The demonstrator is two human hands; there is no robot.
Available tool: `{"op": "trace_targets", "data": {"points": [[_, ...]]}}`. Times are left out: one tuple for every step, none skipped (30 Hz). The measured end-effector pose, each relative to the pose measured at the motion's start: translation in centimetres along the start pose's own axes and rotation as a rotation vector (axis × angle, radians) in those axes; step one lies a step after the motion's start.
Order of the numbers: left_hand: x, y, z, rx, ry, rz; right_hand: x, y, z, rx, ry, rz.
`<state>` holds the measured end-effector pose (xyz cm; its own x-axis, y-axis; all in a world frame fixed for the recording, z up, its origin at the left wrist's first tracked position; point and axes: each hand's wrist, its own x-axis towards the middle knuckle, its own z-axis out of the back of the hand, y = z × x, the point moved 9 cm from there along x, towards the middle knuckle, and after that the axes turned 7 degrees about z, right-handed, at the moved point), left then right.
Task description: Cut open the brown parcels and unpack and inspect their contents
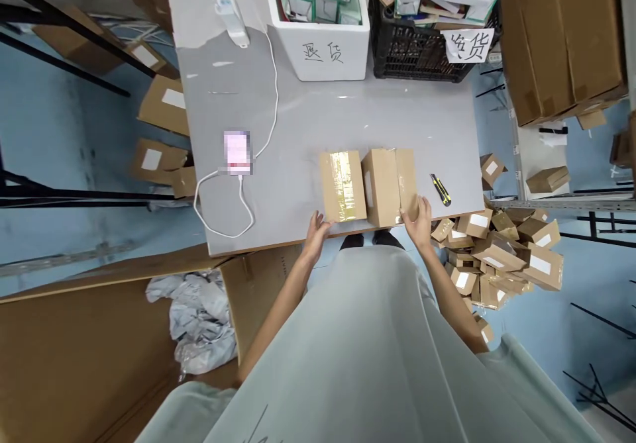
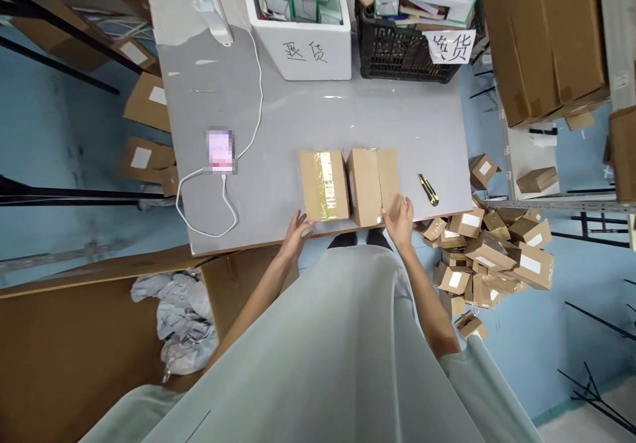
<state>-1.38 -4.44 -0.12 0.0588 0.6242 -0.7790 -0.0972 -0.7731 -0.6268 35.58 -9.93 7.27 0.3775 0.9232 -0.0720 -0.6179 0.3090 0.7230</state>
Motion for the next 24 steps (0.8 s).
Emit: {"op": "trace_targets", "data": {"points": [[0.3, -1.2, -0.2, 0.001, 0.031, -0.016, 0.4, -1.1, -0.3, 0.050, 0.039, -0.072], [0.6, -2.4, -0.9, 0.013, 0.069, -0.052, 0.7, -1.8, -0.8, 0.099, 0.098, -0.122], [1.0, -3.6, -1.8, 0.025, 0.097, -0.091, 1.0, -2.2, -1.5, 0.141, 0.157, -0.151], [1.3, -4.5, -2.5, 0.031, 0.100, -0.125, 1.4, -2.3, -2.1, 0.169, 0.197, -0.164], [1.7, -5.2, -3.2, 0.032, 0.084, -0.151, 1.7, -2.4, -2.4, 0.185, 0.213, -0.167], [2.0, -5.6, -3.8, 0.033, 0.060, -0.167, 2.2, -2.3, -2.5, 0.193, 0.213, -0.164], [2.4, -5.8, -4.4, 0.035, 0.039, -0.172, 2.8, -2.3, -2.4, 0.199, 0.206, -0.157], [2.8, -5.8, -5.0, 0.034, 0.026, -0.166, 3.5, -2.3, -2.2, 0.205, 0.200, -0.144], [3.2, -5.7, -5.6, 0.031, 0.021, -0.154, 4.4, -2.3, -1.9, 0.211, 0.197, -0.130], [3.7, -5.8, -6.4, 0.025, 0.018, -0.145, 5.5, -2.5, -1.5, 0.217, 0.198, -0.116], [4.3, -6.1, -7.2, 0.018, 0.015, -0.142, 6.8, -2.7, -1.1, 0.224, 0.200, -0.102], [5.0, -6.6, -8.0, 0.011, 0.010, -0.147, 8.3, -3.1, -0.5, 0.232, 0.200, -0.085], [5.9, -7.4, -9.0, 0.008, 0.006, -0.155, 10.1, -3.4, 0.1, 0.241, 0.196, -0.062], [6.8, -8.4, -10.0, 0.012, 0.004, -0.161, 12.0, -3.8, 0.7, 0.249, 0.189, -0.034], [7.9, -9.5, -11.2, 0.019, 0.006, -0.164, 14.0, -4.2, 1.2, 0.254, 0.179, -0.008], [9.0, -10.8, -12.4, 0.027, 0.007, -0.164, 16.1, -4.6, 1.8, 0.254, 0.167, 0.012], [10.1, -12.2, -13.6, 0.034, 0.009, -0.163, 18.1, -5.1, 2.3, 0.246, 0.154, 0.021], [11.3, -13.6, -14.8, 0.035, 0.008, -0.162, 20.2, -5.6, 2.7, 0.233, 0.141, 0.019], [12.3, -15.1, -15.9, 0.029, 0.006, -0.163, 22.1, -6.0, 3.0, 0.218, 0.127, 0.014], [13.3, -16.4, -16.8, 0.019, 0.004, -0.165, 23.9, -6.3, 3.3, 0.204, 0.114, 0.010], [14.2, -17.7, -17.6, 0.008, 0.000, -0.166, 25.5, -6.6, 3.6, 0.192, 0.099, 0.010], [15.0, -18.8, -18.3, 0.002, -0.008, -0.169, 26.9, -6.7, 3.7, 0.183, 0.084, 0.015], [15.5, -19.7, -18.7, 0.005, -0.029, -0.180, 28.1, -6.7, 3.8, 0.178, 0.072, 0.021], [15.8, -20.7, -19.1, 0.028, -0.060, -0.213, 29.0, -6.8, 3.9, 0.174, 0.065, 0.025]]}}
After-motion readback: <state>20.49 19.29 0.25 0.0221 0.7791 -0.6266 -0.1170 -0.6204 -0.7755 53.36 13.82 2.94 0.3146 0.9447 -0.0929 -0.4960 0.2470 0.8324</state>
